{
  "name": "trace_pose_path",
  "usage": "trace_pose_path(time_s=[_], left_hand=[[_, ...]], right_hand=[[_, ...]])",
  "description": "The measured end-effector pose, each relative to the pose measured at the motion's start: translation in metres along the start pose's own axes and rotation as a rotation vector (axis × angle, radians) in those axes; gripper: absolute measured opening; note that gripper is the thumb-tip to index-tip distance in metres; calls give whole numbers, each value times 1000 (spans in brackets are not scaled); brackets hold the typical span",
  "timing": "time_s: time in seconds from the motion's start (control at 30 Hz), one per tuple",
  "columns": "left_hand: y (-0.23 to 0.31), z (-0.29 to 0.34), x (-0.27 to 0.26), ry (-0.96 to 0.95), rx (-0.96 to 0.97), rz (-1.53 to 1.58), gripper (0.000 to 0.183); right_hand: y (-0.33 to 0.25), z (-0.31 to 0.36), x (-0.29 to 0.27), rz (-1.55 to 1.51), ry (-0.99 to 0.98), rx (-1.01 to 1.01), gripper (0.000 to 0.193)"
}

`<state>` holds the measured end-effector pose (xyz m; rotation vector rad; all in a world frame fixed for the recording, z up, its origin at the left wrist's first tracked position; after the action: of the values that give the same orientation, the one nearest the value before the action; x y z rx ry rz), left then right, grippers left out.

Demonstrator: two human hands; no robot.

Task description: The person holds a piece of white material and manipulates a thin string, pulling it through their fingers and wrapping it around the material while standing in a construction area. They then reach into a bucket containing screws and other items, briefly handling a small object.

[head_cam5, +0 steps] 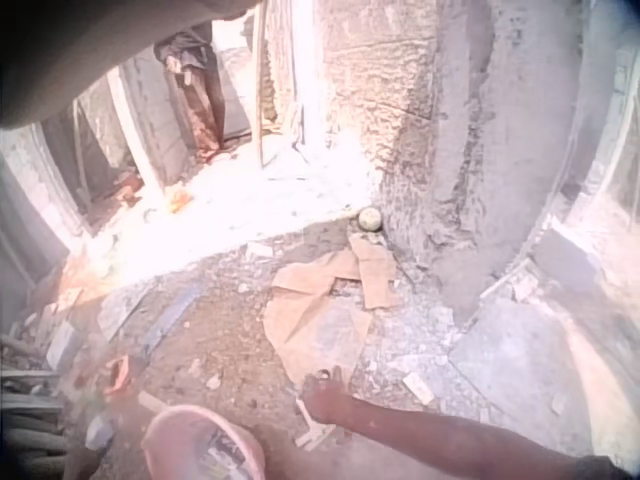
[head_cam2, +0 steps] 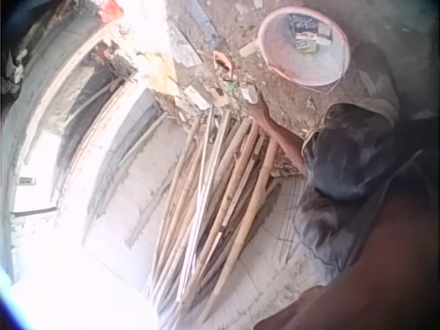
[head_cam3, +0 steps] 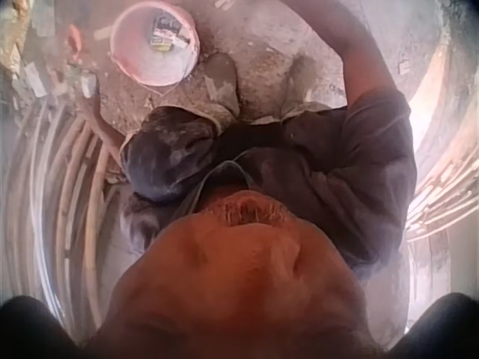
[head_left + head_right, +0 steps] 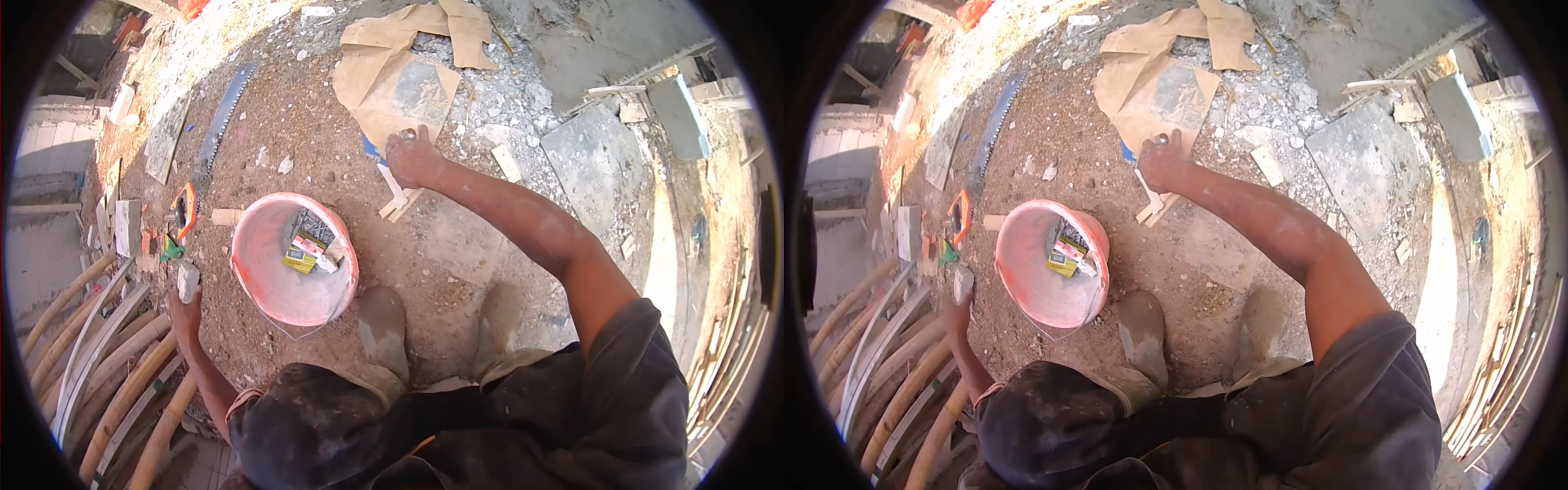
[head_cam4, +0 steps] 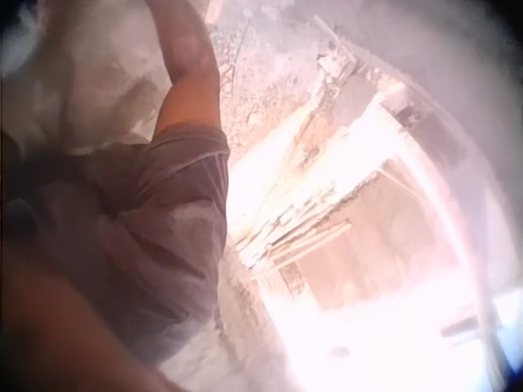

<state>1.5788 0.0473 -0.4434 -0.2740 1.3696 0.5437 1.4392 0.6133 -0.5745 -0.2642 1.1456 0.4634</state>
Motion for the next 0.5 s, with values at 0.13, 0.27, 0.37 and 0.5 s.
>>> trace_pose_path(time_s=[0.13, 0.27, 0.37, 0.5], left_hand=[[112, 24, -8, 30, 108, 110, 76], [168, 36, -21, 96, 247, 147, 70], [193, 42, -23, 44, 299, 563, 70], [232, 61, -17, 35, 359, 760, 69]], right_hand=[[92, 8, -11, -57, 107, 241, 33], [198, 27, -5, -385, 148, 577, 42], [236, 24, -4, -172, 124, 577, 57], [221, -6, -6, -71, 58, 457, 59]])
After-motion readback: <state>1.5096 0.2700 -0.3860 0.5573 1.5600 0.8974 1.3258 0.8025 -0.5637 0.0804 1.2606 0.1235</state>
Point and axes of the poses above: each hand's wrist, its own z-axis away from the middle knuckle, its own x-axis out of the palm, y = z × x, the point moved 10 cm from there along -z, towards the middle knuckle, and after that the axes turned 9 degrees about z, right-handed, at the moved point
